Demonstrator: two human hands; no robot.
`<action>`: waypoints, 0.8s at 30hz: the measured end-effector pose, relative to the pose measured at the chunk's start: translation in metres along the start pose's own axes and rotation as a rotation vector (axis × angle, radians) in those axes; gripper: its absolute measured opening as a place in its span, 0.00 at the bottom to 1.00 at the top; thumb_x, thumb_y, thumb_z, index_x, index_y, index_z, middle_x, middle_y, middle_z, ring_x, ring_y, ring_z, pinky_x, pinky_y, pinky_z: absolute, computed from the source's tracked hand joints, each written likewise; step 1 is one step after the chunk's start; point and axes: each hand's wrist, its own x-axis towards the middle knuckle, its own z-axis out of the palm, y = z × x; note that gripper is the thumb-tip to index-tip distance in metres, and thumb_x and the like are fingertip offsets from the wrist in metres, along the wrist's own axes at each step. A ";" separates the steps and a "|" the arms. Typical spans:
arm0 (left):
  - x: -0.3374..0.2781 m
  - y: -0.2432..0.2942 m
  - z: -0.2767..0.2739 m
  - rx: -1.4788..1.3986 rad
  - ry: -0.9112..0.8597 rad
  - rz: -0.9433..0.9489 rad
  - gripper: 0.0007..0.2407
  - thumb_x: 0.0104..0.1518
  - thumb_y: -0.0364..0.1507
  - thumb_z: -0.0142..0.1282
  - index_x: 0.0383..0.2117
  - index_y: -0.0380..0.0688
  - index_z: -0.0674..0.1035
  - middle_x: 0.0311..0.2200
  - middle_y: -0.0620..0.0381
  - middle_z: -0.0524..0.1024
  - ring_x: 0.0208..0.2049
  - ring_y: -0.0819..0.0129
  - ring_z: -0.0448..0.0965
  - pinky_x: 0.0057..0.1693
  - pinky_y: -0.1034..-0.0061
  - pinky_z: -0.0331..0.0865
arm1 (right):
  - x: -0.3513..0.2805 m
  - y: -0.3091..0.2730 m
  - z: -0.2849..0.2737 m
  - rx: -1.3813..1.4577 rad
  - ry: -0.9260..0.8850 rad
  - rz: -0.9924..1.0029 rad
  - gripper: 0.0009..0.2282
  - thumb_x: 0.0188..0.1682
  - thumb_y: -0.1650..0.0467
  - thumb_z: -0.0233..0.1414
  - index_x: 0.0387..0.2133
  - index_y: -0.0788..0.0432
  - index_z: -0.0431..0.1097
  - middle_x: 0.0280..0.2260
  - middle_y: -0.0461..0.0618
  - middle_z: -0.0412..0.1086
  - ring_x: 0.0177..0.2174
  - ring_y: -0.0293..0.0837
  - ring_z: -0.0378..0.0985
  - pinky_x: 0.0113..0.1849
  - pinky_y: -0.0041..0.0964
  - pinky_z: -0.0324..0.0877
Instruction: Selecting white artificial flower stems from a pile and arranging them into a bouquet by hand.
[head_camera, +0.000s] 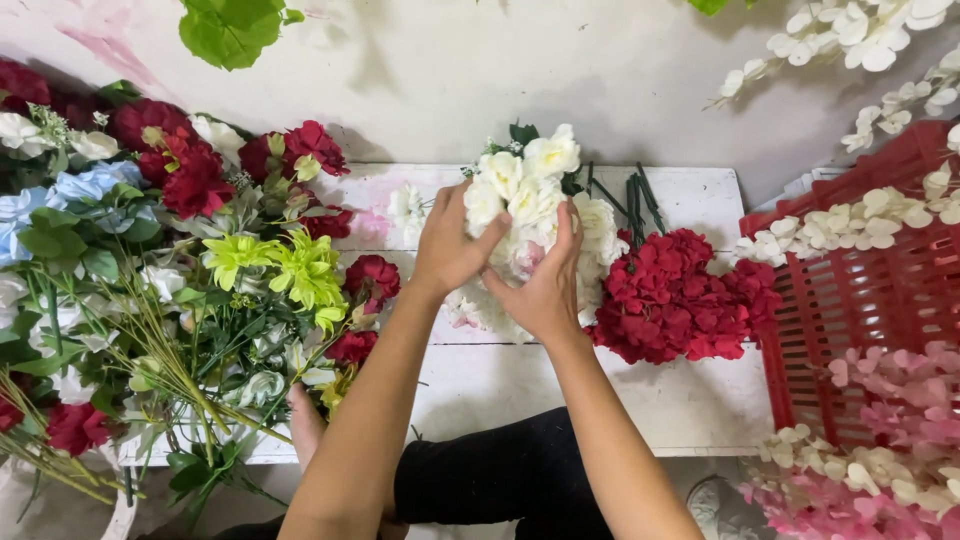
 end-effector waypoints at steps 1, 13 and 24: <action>-0.002 0.008 0.007 -0.001 0.002 -0.004 0.33 0.54 0.50 0.59 0.64 0.47 0.69 0.58 0.45 0.68 0.60 0.41 0.71 0.66 0.51 0.66 | -0.001 0.002 0.000 0.001 -0.004 0.000 0.53 0.33 0.65 0.72 0.68 0.60 0.39 0.67 0.73 0.39 0.64 0.75 0.49 0.60 0.71 0.52; 0.002 0.008 0.021 0.146 -0.064 0.247 0.23 0.58 0.45 0.46 0.59 0.53 0.75 0.52 0.44 0.78 0.56 0.42 0.76 0.62 0.49 0.69 | 0.020 0.025 -0.034 -0.333 0.147 0.148 0.32 0.35 0.68 0.69 0.55 0.43 0.64 0.48 0.55 0.53 0.45 0.67 0.73 0.44 0.57 0.74; 0.022 -0.046 -0.009 -0.112 0.213 -0.283 0.51 0.47 0.55 0.70 0.73 0.47 0.51 0.73 0.36 0.37 0.73 0.35 0.29 0.73 0.37 0.32 | 0.010 0.038 -0.041 -0.257 0.217 0.244 0.20 0.35 0.77 0.61 0.40 0.50 0.65 0.46 0.55 0.58 0.44 0.67 0.73 0.46 0.59 0.70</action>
